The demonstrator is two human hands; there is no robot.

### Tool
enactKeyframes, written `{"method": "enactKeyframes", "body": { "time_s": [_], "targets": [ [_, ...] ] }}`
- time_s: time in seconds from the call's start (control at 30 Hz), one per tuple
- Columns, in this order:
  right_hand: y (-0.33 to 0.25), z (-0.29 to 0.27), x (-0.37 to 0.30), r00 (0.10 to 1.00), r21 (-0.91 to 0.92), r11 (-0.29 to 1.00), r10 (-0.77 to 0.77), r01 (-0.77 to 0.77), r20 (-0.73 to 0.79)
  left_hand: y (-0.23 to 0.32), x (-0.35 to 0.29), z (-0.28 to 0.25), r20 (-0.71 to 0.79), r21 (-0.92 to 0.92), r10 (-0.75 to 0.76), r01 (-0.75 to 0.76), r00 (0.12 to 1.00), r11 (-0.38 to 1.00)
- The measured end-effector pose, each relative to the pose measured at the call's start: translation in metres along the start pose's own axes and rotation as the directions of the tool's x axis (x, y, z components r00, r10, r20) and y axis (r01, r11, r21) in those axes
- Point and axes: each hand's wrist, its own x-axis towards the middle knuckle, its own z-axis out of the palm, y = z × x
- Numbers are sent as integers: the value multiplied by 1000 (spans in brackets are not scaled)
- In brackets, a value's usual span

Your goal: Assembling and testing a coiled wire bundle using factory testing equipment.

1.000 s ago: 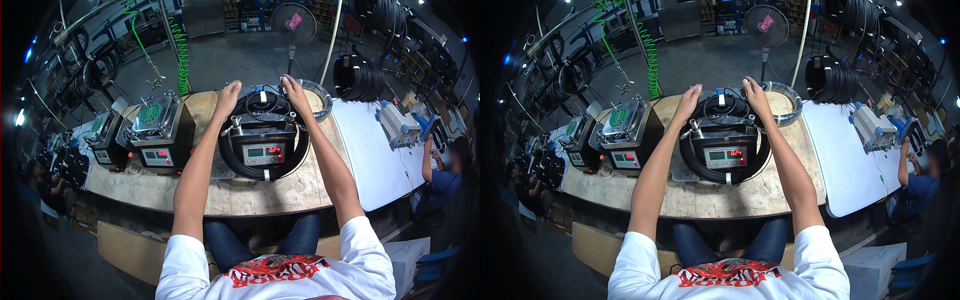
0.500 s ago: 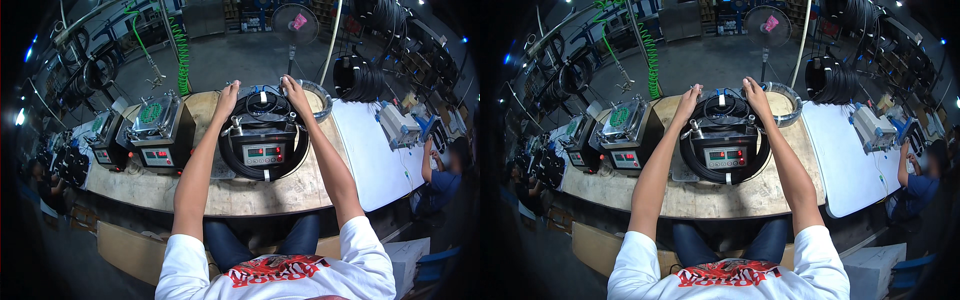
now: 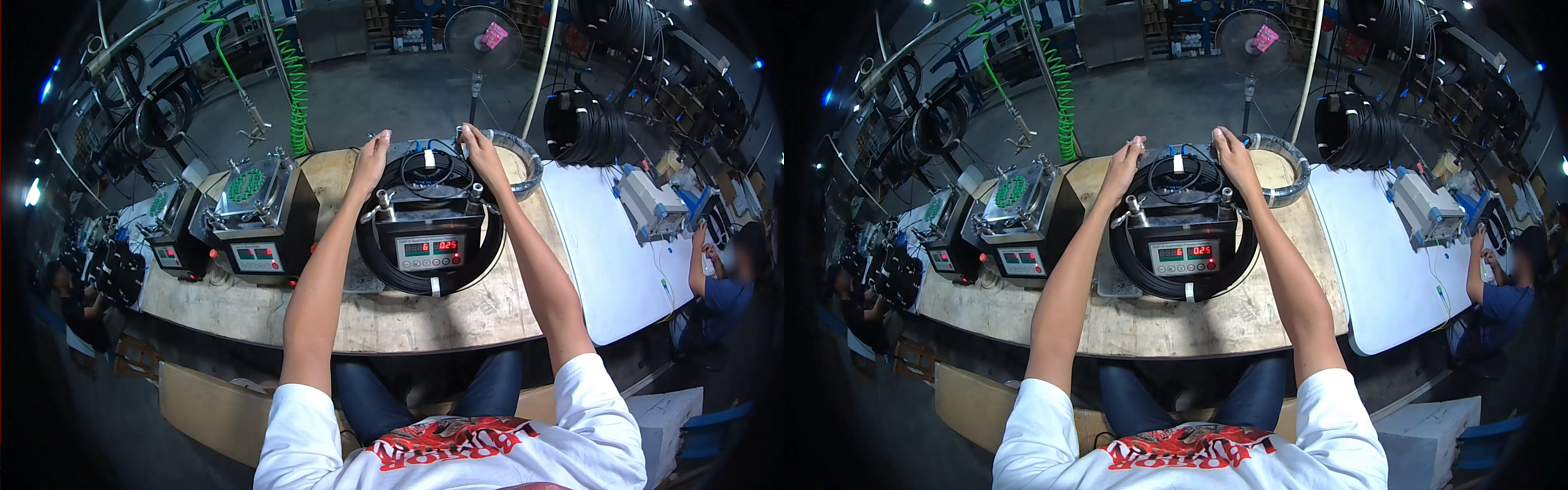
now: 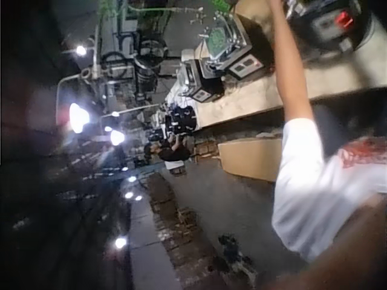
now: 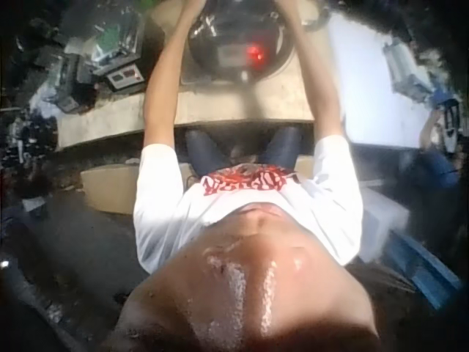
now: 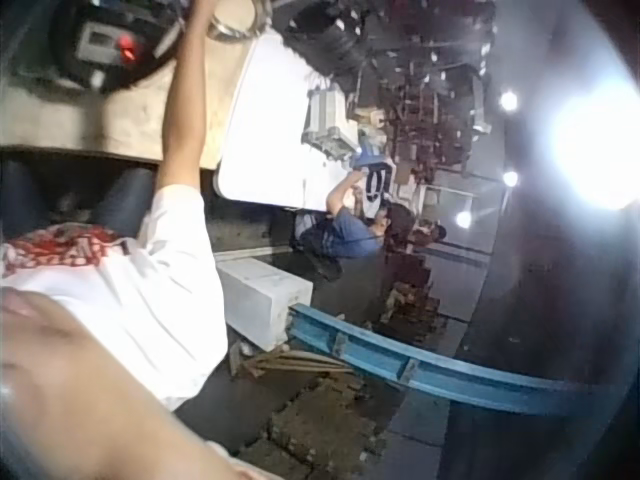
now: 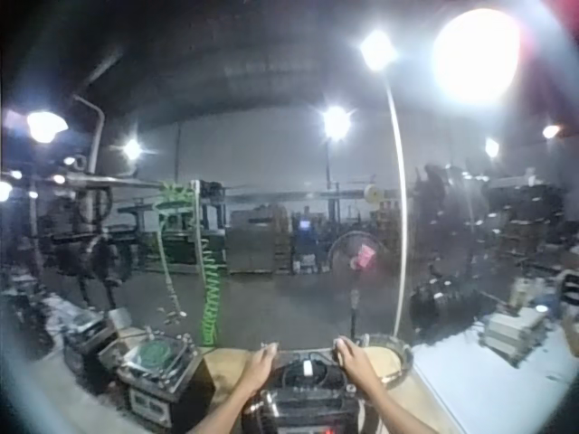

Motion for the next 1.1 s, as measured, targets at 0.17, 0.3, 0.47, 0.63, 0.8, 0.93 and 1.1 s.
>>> {"method": "enactKeyframes", "body": {
  "time_s": [0.17, 0.3, 0.47, 0.63, 0.8, 0.93, 1.1],
  "targets": [
    [4, 0, 3, 1000, 1, 1000, -1, 1, -8, -2, 2, -2, 13, 55, -27, 26, 1000, 998],
    [6, -1, 4, 1000, 10, 1000, -16, 16, -8, 0, 2, -2, 28, 67, -41, 39, 999, 997],
    [5, 1, 2, 1000, 16, 1000, -20, 20, -9, -3, 1, -2, 36, 53, -7, 5, 999, 999],
    [4, -1, 1, 1000, 6, 1000, 3, -3, -6, -2, 1, -2, 31, 59, -24, 22, 999, 998],
    [5, 0, 1, 999, -18, 999, -30, 30, -9, -5, 2, -2, 6, 41, -36, 35, 999, 999],
    [9, -1, 3, 998, -39, 998, -58, 58, -5, -6, 3, -3, 15, 52, -58, 57, 998, 997],
    [12, -1, 4, 997, -17, 997, -72, 72, -6, -7, 4, -2, 11, 64, -13, 12, 1000, 998]
  ]
}}
